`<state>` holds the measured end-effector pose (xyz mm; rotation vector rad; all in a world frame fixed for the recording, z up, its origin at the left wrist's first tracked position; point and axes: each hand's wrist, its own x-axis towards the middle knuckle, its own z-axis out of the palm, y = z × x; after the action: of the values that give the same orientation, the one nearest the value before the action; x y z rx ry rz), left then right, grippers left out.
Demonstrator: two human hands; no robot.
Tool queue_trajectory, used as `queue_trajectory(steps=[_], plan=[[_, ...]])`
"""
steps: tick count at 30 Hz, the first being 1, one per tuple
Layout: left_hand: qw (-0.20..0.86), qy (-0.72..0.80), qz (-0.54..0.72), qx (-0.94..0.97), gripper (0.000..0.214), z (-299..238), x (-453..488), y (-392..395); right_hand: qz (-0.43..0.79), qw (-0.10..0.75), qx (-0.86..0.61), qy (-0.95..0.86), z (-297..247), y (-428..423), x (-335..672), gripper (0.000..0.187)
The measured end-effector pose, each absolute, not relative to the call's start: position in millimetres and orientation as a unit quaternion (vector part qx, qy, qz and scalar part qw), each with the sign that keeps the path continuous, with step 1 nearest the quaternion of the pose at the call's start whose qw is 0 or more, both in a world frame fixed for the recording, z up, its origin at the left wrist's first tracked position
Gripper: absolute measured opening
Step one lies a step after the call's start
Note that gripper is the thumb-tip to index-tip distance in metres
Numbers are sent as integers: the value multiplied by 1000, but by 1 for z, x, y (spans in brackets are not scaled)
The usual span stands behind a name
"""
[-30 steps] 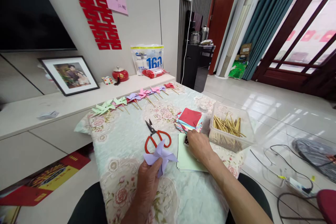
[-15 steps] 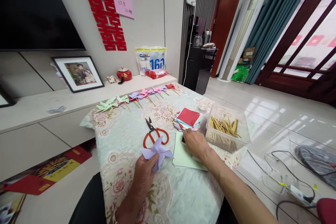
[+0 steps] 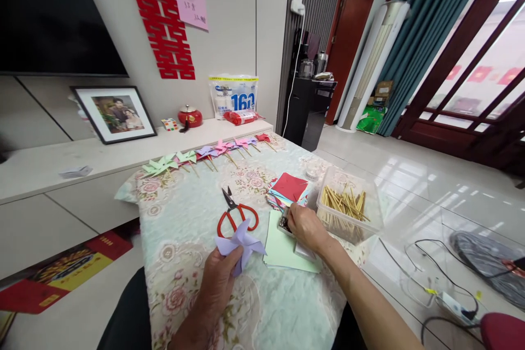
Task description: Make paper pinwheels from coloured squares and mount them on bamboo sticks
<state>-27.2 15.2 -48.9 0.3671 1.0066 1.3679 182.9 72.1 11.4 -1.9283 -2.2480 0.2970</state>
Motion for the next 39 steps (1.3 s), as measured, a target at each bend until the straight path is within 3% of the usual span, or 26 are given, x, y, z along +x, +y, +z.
queue_trajectory(steps=[7,15,27,39], plan=[[646,434,607,160,28,-55,-27,15,273,266,-637,-671,5,67,180,17],[635,444,612,157,30,-63,-28,14,443,389,-573,-569,-10,68,145,22],[656,390,638,110,23,-53,-32,14,611,461,-489,-418,-17,65,101,22],[562,449,682,133,25,-48,-35,28,656,537,-379,-371,-24,52,114,33]])
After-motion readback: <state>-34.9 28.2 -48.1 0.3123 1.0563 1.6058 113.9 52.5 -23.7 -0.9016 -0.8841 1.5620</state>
